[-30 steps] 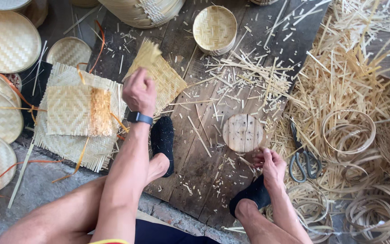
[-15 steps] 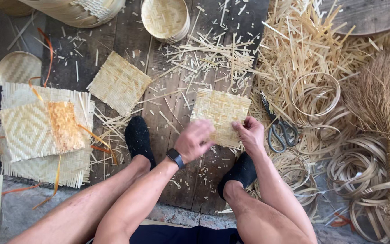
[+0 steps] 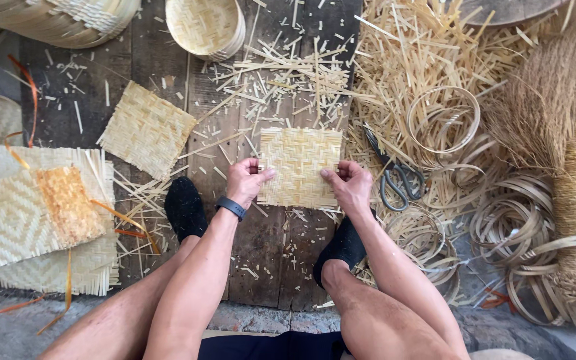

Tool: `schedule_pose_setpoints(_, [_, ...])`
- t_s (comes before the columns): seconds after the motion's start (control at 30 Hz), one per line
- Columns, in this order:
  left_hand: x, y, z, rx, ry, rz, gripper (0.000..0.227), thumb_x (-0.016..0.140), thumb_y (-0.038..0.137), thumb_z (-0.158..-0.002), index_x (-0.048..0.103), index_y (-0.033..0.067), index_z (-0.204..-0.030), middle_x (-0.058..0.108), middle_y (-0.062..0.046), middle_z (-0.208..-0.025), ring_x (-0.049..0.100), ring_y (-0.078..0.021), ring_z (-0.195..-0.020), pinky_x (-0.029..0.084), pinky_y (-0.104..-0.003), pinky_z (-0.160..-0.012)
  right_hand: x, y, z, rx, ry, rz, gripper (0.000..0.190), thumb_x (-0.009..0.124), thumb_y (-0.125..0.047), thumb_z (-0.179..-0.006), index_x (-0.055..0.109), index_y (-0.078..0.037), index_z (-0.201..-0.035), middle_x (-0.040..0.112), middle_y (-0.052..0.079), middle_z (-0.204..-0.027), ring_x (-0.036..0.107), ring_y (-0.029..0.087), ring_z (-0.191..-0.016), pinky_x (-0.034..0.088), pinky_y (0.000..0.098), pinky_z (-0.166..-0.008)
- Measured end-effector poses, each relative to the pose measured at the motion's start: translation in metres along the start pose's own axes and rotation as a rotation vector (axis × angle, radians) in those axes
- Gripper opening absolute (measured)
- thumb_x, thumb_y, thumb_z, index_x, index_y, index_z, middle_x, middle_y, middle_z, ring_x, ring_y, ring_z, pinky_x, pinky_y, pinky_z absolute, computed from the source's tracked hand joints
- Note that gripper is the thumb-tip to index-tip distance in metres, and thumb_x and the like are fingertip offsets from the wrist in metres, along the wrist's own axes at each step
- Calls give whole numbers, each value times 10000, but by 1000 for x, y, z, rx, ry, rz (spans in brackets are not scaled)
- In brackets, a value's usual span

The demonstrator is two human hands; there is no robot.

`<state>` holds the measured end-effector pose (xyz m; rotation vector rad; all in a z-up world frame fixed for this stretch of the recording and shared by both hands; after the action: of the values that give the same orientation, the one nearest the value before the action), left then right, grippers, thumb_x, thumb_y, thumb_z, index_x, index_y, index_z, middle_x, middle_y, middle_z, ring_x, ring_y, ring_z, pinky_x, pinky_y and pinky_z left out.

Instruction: The person weaves thin bamboo strips into circular frames and rectangular mats, using shears to trim excess material and securing the components by hand.

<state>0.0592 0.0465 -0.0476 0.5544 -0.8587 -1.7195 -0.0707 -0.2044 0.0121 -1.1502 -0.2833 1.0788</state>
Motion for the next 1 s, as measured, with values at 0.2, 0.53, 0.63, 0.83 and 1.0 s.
schedule_pose_setpoints(0.2, [3,11,7,16,57,-80,232,824,-59,-795,697,-25,-986,749,-113,-877,703,-137,-731,604,-260,-682,3,-44,30,-399,80,467,580,877,-256,-828,617,-45,-1301,618,149,-1170,582,234,-1035,513,378,-907])
schedule_pose_setpoints(0.53, [68,76,109,605,283,-794,69,706,56,-886,647,51,-922,711,-85,-899,667,-231,-771,556,-390,-700,34,-56,65,-883,-93,854,398,741,-326,-884,676,-164,-1242,536,182,-1354,432,399,-1370,326,554,-1180])
schedule_pose_setpoints(0.63, [104,78,152,1075,153,-917,77,679,16,-897,642,70,-938,681,-61,-1084,655,-236,-1056,542,-397,-942,34,-41,62,-803,-178,828,379,727,-248,-885,693,-157,-1251,572,114,-1362,476,349,-1395,332,533,-1247])
schedule_pose_setpoints(0.83, [86,77,147,1085,203,-828,112,694,34,-841,628,44,-930,693,-93,-1089,673,-271,-1065,553,-419,-918,37,-44,67,-849,-111,848,332,761,-233,-811,683,-166,-1127,554,158,-1336,470,394,-1405,318,540,-1243])
schedule_pose_setpoints(1.0, [24,51,70,355,398,-538,222,848,173,-797,723,47,-930,745,-58,-775,702,-168,-640,546,-322,-585,41,-61,68,-863,-107,893,540,764,-283,-859,661,-160,-1375,552,169,-1394,461,409,-1352,329,538,-1177])
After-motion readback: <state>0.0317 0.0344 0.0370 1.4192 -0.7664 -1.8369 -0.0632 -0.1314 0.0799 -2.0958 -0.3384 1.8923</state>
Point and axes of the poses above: each hand's wrist, its own z-axis away from the middle knuckle, its own x-axis out of the palm, y = z × x, the point moved 5 cm from there along -z, towards the middle knuckle
